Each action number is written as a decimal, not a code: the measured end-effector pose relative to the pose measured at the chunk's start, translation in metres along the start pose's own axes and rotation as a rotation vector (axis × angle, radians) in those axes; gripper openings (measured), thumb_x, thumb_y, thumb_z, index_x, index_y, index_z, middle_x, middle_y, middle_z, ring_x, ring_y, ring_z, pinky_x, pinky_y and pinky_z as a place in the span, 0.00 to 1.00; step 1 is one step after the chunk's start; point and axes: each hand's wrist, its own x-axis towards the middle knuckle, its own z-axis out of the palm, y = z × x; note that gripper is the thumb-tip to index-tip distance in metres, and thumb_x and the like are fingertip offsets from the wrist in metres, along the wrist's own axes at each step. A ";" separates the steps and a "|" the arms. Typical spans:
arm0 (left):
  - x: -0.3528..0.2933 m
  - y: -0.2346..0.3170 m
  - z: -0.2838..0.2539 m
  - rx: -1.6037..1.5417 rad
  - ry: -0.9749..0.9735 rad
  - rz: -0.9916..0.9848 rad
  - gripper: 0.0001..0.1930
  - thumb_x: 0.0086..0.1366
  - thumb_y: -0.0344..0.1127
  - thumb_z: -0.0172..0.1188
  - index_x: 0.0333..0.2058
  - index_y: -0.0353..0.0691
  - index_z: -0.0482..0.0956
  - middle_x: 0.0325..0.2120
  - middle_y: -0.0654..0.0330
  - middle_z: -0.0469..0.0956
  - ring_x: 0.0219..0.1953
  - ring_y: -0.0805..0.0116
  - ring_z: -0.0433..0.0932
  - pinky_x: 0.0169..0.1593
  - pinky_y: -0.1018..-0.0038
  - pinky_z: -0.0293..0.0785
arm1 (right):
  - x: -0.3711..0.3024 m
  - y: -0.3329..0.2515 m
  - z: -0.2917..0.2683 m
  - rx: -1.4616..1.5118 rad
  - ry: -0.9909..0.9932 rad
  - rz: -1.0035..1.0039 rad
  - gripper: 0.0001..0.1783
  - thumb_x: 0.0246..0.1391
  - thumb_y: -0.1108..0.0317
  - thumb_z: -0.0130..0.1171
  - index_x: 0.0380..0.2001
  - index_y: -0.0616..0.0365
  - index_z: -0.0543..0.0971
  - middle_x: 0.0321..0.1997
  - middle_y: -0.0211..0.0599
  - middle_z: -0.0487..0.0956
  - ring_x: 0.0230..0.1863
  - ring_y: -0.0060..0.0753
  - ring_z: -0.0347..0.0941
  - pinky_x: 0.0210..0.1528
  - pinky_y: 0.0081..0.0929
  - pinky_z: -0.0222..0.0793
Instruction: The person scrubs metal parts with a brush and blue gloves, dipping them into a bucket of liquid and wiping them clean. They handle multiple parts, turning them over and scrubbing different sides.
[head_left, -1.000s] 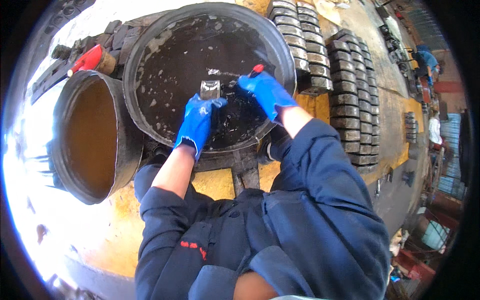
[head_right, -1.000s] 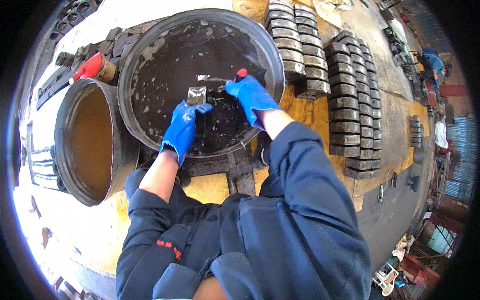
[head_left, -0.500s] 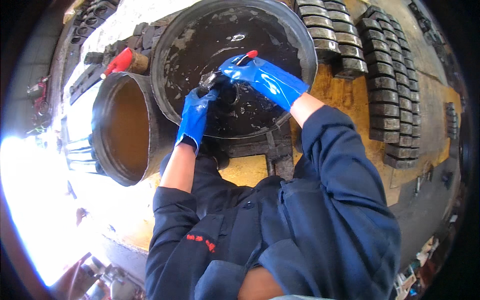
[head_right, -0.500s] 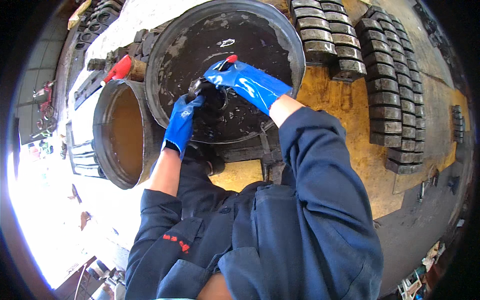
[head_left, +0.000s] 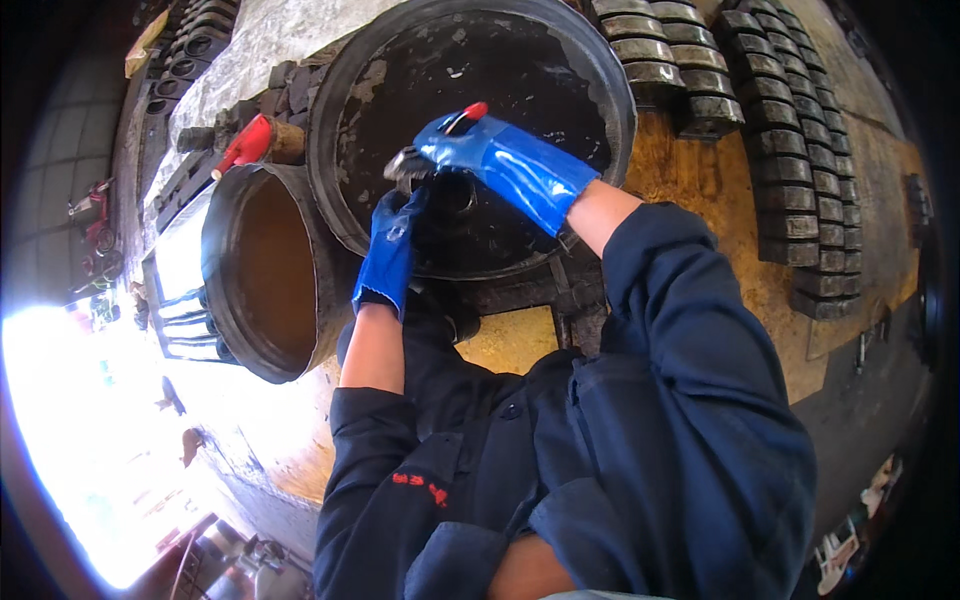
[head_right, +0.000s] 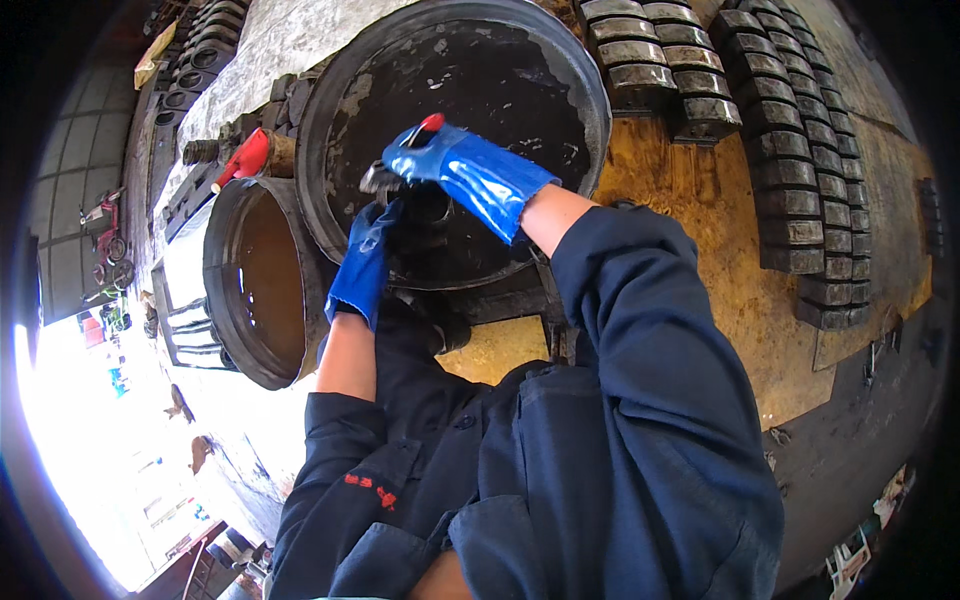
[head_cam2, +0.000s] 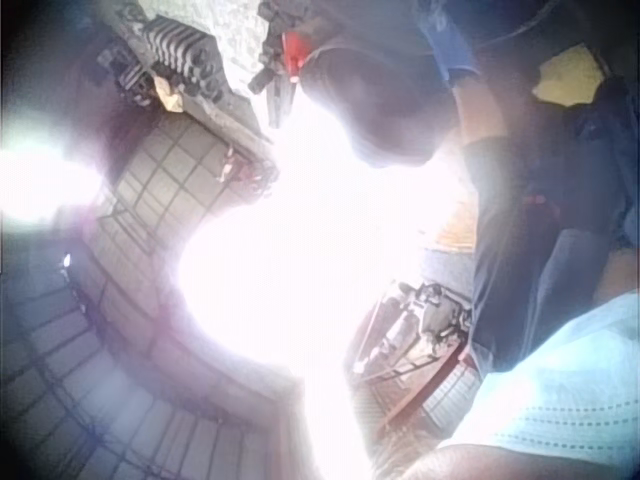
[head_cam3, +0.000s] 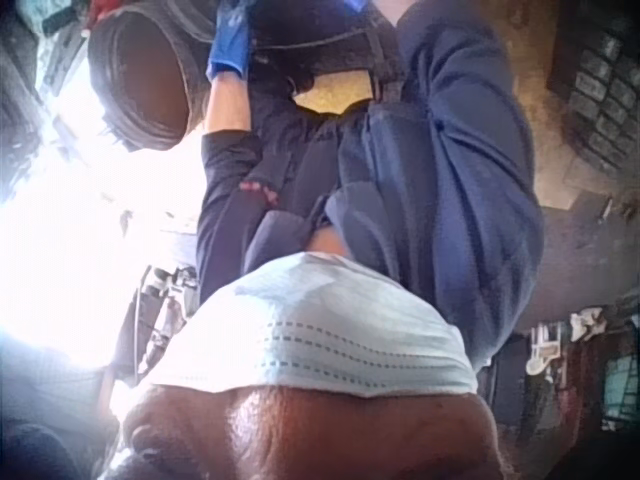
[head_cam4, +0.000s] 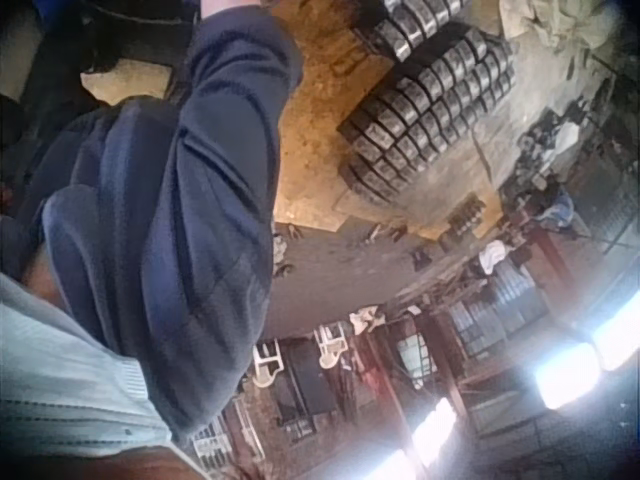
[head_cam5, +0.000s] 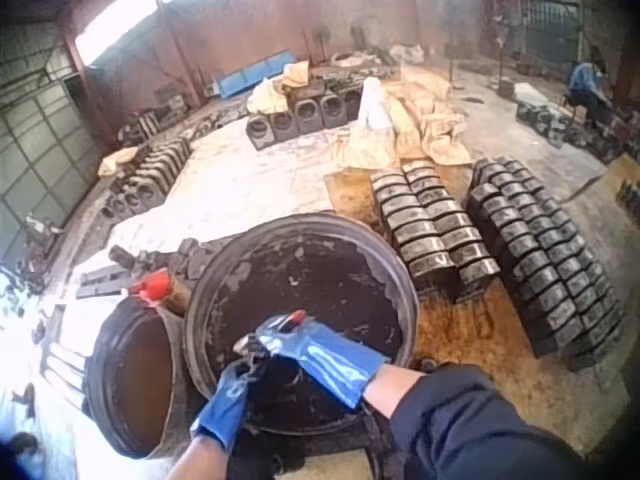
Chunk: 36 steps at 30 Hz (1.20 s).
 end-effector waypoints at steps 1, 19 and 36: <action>0.003 -0.014 -0.006 -0.033 0.029 -0.010 0.20 0.67 0.48 0.71 0.42 0.34 0.82 0.31 0.63 0.80 0.34 0.73 0.75 0.40 0.75 0.72 | -0.005 -0.025 0.003 -0.158 -0.131 0.033 0.18 0.61 0.49 0.56 0.29 0.52 0.82 0.28 0.32 0.82 0.29 0.29 0.77 0.36 0.33 0.73; -0.003 -0.038 -0.023 -0.341 -0.039 0.135 0.25 0.73 0.37 0.57 0.64 0.29 0.73 0.55 0.50 0.80 0.56 0.58 0.78 0.62 0.70 0.72 | -0.054 -0.054 0.017 -0.223 0.239 0.205 0.18 0.62 0.53 0.59 0.43 0.55 0.84 0.43 0.41 0.87 0.46 0.41 0.84 0.52 0.36 0.80; -0.016 -0.021 -0.031 0.731 -0.013 0.500 0.35 0.70 0.18 0.47 0.75 0.43 0.62 0.69 0.49 0.71 0.73 0.57 0.68 0.75 0.67 0.64 | -0.113 0.056 0.012 -0.683 -0.093 -0.468 0.11 0.51 0.64 0.69 0.40 0.47 0.85 0.44 0.40 0.86 0.47 0.55 0.82 0.47 0.48 0.79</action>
